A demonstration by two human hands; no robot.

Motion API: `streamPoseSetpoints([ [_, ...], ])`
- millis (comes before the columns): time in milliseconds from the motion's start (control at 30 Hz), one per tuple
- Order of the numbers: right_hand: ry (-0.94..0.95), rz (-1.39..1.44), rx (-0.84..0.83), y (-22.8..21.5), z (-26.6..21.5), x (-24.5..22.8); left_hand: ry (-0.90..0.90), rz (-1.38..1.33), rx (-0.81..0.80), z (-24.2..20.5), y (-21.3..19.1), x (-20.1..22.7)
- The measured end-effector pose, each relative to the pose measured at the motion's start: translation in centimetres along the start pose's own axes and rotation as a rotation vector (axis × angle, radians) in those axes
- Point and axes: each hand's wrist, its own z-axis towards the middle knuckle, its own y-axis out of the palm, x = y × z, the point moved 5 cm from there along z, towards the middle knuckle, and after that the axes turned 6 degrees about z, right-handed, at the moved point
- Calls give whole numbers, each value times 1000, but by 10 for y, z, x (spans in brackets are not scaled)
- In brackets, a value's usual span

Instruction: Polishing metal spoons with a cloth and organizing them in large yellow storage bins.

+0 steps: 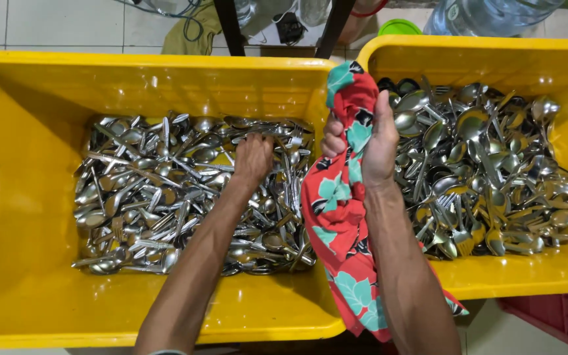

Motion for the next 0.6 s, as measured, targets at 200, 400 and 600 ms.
streamPoseSetpoints([
  [200, 15, 7, 106, -17, 7, 5, 38, 89, -201, 6, 55, -6],
  [400, -46, -100, 193, -20, 9, 8, 160, 337, -252, -21, 1, -59],
  [600, -186, -138, 202, -11, 5, 13, 73, 396, -7, -69, -182, -54],
])
